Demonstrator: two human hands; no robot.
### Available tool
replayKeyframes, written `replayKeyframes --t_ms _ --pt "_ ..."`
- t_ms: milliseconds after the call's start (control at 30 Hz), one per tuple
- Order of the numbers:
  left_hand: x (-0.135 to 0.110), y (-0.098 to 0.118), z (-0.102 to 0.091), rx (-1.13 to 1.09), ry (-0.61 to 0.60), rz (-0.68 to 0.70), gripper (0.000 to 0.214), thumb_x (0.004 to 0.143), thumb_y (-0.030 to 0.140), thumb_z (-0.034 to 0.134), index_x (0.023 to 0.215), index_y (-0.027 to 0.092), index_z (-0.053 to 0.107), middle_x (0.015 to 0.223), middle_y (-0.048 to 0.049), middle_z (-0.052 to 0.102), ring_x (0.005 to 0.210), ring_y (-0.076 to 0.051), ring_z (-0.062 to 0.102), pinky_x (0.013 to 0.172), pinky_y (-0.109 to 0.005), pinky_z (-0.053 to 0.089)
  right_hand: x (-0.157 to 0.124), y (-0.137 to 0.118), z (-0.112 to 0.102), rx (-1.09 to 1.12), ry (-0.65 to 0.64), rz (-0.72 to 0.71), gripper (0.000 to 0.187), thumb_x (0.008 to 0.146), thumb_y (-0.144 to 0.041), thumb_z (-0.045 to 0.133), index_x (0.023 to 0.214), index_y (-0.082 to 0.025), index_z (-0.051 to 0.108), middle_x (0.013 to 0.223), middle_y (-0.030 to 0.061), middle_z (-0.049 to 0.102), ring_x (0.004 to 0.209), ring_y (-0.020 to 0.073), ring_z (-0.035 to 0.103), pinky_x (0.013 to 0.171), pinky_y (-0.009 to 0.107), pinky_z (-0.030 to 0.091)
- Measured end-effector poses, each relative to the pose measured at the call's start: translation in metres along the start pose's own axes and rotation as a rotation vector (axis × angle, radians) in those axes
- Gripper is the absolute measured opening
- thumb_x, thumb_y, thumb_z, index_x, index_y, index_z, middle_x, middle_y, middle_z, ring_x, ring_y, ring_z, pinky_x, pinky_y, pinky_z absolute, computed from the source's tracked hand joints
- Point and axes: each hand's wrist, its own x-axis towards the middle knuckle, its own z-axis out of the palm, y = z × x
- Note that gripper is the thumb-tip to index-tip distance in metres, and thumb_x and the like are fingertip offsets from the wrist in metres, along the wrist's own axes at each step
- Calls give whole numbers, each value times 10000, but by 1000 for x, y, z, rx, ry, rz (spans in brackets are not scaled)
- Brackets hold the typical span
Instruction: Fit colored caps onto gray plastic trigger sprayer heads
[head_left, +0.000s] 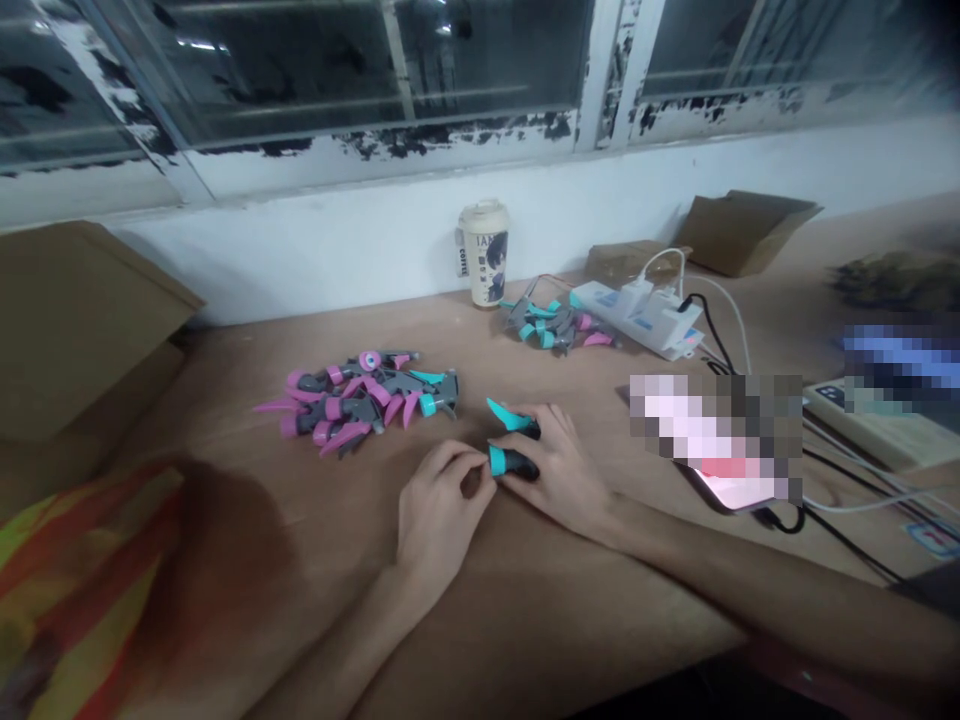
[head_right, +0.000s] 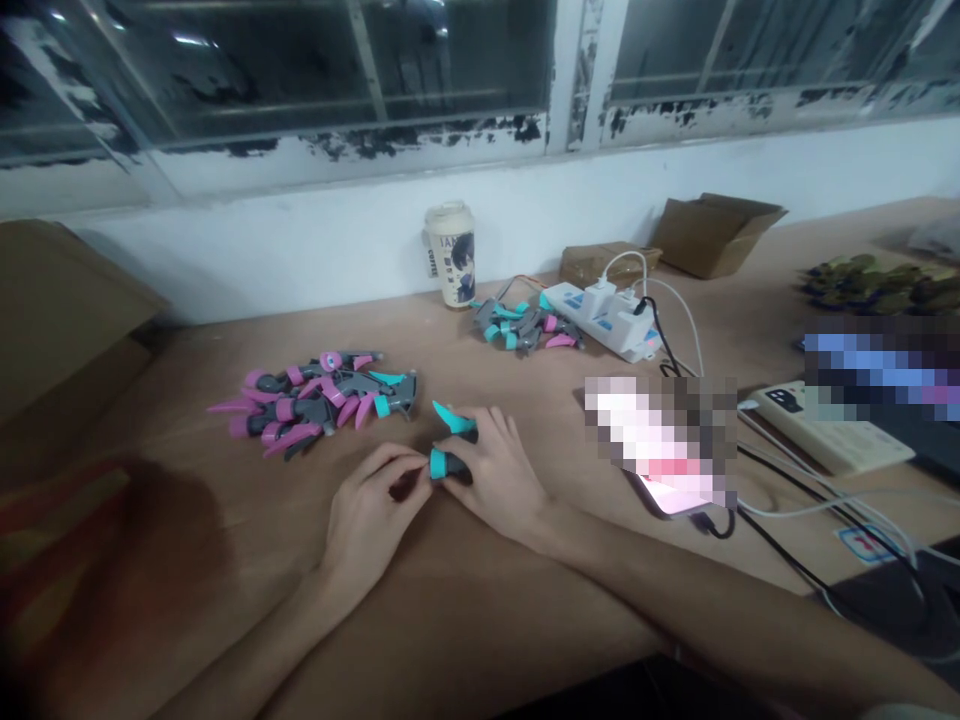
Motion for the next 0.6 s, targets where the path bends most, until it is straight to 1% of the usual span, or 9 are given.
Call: replayKeyframes --t_ms 100,167,200,267,333,400,467,600 --pt "4 -7 -2 1 57 -52 107 771 175 539 741 203 638 837 -8 624 729 -148 588 664 -258 457 0 3 1 73 13 36 211 763 -260 651 969 -218 635 1174 106 481 1056 264 471 891 439 433" --pt "9 -15 -4 -127 91 -125 101 770 224 548 734 192 636 828 -16 618 718 -151 588 654 -260 472 0 5 0 161 43 84 242 762 -290 660 990 -223 618 1187 99 480 1101 257 479 932 431 427" --pt "12 -18 -5 -245 84 -176 124 771 265 549 734 185 636 821 -22 618 714 -154 589 633 -257 483 1 6 0 209 55 111 260 759 -308 666 1000 -228 607 1190 94 483 1115 250 486 946 424 426" --pt "17 -21 -8 -515 14 -296 199 773 343 545 742 170 638 794 -34 620 720 -167 594 578 -248 498 2 8 -2 299 63 142 284 750 -338 676 1001 -235 591 1181 81 502 1125 235 504 957 407 429" --pt "20 -19 -9 -708 -87 -367 243 774 379 544 746 158 641 763 -37 617 731 -173 590 549 -237 503 4 8 -4 369 43 134 272 746 -344 681 978 -239 587 1140 69 540 1143 229 504 954 393 433" --pt "19 -13 -10 -777 -160 -355 230 774 367 560 735 156 643 751 -32 606 726 -161 573 559 -229 506 5 8 -5 418 28 107 254 745 -338 683 959 -242 587 1097 62 570 1165 230 492 947 390 436" --pt "17 -8 -10 -766 -190 -294 201 773 340 578 724 157 642 761 -28 588 695 -141 550 555 -219 496 6 7 -6 452 19 88 254 747 -330 682 968 -246 588 1093 62 576 1170 230 494 945 394 436" --pt "14 -8 -8 -632 -131 -158 174 780 312 597 697 162 626 775 -23 544 648 -117 504 529 -208 444 5 7 -6 488 -13 64 296 733 -313 697 1000 -246 590 1193 76 522 1166 222 501 960 390 425"
